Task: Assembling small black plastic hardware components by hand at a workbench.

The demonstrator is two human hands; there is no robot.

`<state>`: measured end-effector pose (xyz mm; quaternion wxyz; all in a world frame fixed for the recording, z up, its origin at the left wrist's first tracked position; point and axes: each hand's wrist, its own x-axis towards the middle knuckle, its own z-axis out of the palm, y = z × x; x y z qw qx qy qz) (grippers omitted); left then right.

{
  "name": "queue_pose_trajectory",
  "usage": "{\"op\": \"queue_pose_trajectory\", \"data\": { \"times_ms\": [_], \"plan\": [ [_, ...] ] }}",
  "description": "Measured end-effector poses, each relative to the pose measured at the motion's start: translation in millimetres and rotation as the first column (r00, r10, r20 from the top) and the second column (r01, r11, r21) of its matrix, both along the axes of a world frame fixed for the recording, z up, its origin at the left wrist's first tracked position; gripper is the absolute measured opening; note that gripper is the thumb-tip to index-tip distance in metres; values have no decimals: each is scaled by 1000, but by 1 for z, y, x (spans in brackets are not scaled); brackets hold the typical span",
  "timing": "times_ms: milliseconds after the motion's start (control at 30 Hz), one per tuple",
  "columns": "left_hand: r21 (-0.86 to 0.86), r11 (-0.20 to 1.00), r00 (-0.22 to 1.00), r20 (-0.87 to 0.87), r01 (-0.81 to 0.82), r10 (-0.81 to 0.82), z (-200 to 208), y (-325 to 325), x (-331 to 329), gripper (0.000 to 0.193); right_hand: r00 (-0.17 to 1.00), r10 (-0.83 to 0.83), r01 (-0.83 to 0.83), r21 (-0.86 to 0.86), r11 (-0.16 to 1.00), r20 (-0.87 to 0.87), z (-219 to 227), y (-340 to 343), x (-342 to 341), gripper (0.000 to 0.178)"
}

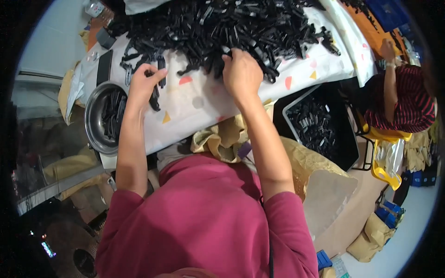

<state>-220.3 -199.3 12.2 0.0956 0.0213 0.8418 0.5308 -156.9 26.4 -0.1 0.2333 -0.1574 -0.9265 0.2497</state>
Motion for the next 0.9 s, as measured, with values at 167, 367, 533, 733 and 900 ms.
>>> {"op": "queue_pose_trajectory", "data": {
  "times_ms": [167,367,533,733,900],
  "plan": [
    [543,840,987,134,4,-92,6,19,15,29,959,206,-282,-567,774,-195,19,-6,26,23],
    [797,605,995,65,-9,-72,44,54,68,25,802,362,-596,-592,542,-476,53,-62,70,26],
    [821,553,990,-128,141,-62,55,44,87,35,695,420,-665,-300,684,-583,61,-61,70,25],
    [678,586,892,-396,445,-219,59,30,83,54,688,448,-626,-154,765,-572,76,-55,67,24],
    [374,755,707,-688,539,-164,54,34,76,46,635,499,-656,-70,752,-590,65,-48,63,36]
  ]
}}
